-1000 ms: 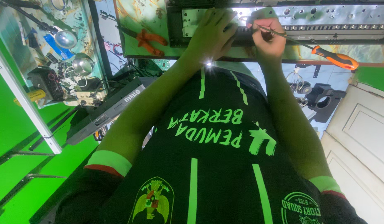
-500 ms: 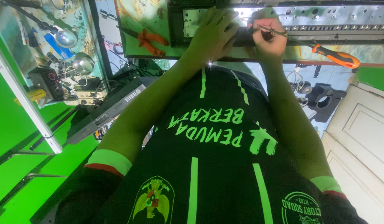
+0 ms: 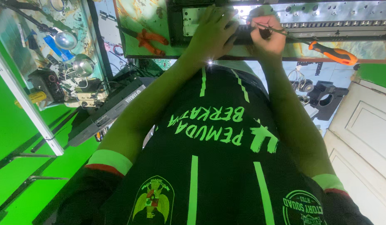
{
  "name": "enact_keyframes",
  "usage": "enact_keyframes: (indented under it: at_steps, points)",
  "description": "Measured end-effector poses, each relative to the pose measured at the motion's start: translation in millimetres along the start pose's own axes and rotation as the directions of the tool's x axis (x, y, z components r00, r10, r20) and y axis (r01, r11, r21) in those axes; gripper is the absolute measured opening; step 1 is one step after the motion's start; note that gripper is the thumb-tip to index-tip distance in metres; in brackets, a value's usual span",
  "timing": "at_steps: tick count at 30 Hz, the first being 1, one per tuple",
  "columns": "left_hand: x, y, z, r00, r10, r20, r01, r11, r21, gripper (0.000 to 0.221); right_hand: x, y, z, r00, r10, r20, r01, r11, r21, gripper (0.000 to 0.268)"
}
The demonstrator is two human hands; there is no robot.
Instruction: The person uses a screwdriver and their hands to work on the internal components of an electronic keyboard at a repair bench.
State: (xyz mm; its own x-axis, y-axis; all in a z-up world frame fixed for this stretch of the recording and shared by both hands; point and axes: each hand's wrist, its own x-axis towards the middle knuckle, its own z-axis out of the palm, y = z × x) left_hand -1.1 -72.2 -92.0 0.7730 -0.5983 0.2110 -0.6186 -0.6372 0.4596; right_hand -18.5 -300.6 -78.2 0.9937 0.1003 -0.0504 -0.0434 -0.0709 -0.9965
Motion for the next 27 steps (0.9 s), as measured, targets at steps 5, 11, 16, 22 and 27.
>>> enact_keyframes:
  at_steps: [5, 11, 16, 22, 27]
  points:
    - [0.7, -0.9, 1.0, 0.999, 0.003, -0.032, -0.003, 1.0, 0.0, 0.045, 0.7, -0.3, 0.9, 1.0, -0.019, -0.007, 0.019, 0.999, -0.051, 0.01]
    - [1.8, -3.0, 5.3, 0.999, -0.03, -0.013, 0.03, 0.999, -0.024, 0.05, -0.4, -1.8, 2.3, 1.0, -0.012, -0.009, 0.011, 0.999, -0.034, 0.01]
    - [3.2, -4.5, 10.2, 0.999, -0.021, 0.03, 0.021, 1.0, 0.011, 0.049, -0.8, -6.3, 2.2, 0.998, -0.06, 0.024, 0.061, 0.995, -0.082, 0.009]
    - [4.5, -5.2, 14.4, 0.998, -0.061, 0.033, 0.059, 0.997, 0.042, 0.045, 1.9, -11.0, 5.3, 0.99, -0.142, 0.006, 0.139, 0.954, -0.265, 0.007]
    - [5.7, -5.7, 12.3, 0.998, -0.052, 0.023, 0.051, 0.998, 0.037, 0.049, 7.8, -17.8, 9.9, 0.9, -0.417, 0.125, 0.412, 0.725, -0.552, 0.004]
